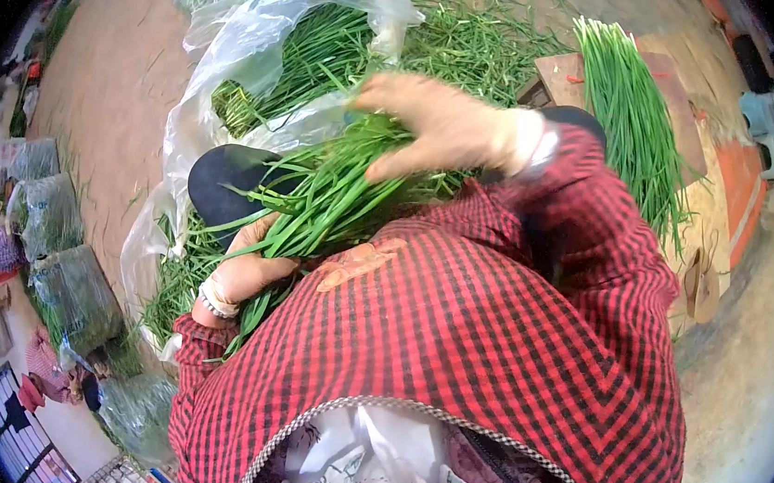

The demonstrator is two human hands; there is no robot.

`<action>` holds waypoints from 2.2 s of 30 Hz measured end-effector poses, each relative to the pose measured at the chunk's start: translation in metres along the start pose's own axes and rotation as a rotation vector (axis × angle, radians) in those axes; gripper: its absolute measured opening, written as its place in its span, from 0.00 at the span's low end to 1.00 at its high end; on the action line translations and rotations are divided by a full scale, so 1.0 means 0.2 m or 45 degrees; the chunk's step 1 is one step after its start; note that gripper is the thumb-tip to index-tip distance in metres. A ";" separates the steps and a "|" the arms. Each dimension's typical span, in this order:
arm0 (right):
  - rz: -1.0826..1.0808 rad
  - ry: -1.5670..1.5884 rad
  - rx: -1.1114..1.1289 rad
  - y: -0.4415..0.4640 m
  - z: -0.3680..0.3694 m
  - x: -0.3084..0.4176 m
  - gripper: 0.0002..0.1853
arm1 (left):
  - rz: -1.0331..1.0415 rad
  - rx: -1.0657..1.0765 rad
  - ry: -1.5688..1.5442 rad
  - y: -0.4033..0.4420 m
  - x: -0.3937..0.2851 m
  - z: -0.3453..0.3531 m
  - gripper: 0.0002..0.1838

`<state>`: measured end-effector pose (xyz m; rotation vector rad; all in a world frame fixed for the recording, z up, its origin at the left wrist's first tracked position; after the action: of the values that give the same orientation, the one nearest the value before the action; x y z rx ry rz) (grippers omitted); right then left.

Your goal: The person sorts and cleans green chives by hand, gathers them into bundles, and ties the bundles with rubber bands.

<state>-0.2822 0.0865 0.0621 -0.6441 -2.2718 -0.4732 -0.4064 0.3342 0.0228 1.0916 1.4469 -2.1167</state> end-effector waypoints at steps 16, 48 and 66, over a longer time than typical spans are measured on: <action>0.885 0.746 -1.137 -0.10 -0.18 -0.39 0.15 | 0.020 0.001 -0.115 -0.05 0.08 0.00 0.33; 0.316 -0.286 0.035 0.11 0.16 -0.09 0.16 | 0.708 -0.781 2.071 -0.07 -0.04 0.02 0.30; 1.302 0.263 0.202 -0.48 -0.42 -0.19 0.13 | 1.068 -0.826 2.172 -0.11 0.05 -0.03 0.34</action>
<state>-0.2688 -0.0446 0.0771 -1.4485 -1.4902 0.1408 -0.4260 0.3500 0.0276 2.5903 1.3882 0.2270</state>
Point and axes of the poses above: each hand's wrist, its own y-axis towards the middle knuckle, its own z-axis out of the palm, x = y × z, the point moved 4 cm from there along y, towards the middle knuckle, and after that the axes turned 3 degrees about -z, right-handed, at the moved point
